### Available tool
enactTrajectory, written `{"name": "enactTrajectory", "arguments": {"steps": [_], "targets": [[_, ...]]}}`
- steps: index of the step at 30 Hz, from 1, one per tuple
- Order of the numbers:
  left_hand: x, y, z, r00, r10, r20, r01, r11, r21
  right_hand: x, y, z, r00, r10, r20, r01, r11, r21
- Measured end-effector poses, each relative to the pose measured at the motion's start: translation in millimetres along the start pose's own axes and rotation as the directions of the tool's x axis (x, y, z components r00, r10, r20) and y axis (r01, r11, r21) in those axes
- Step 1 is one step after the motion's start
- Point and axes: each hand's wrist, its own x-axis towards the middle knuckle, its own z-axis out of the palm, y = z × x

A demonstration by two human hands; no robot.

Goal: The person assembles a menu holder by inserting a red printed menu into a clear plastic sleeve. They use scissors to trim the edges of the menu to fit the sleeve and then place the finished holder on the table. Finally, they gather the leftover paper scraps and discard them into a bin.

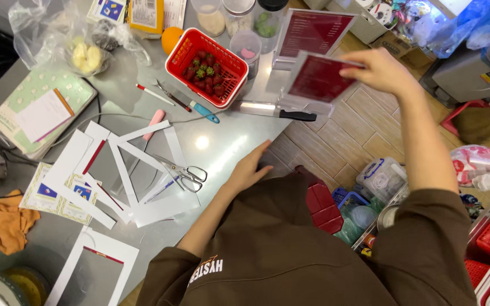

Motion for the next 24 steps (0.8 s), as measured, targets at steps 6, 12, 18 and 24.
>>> {"name": "enactTrajectory", "arguments": {"steps": [6,12,18,24], "targets": [[-28,0,-13,0.979,-0.127,-0.159,0.113,0.989,-0.092,49,-2,26,1.000,-0.003,-0.001,0.003,0.999,-0.037],[-43,1,-17,0.952,-0.263,-0.157,0.244,0.961,-0.130,51,-7,40,0.999,0.020,-0.039,-0.023,0.997,-0.073],[-60,-3,-15,0.957,-0.250,-0.149,0.235,0.965,-0.116,41,-26,31,0.966,-0.138,-0.220,0.067,0.951,-0.302],[-101,-15,-21,0.940,-0.253,-0.229,0.240,0.967,-0.085,-8,-52,54,0.833,-0.329,-0.445,0.093,0.876,-0.473]]}}
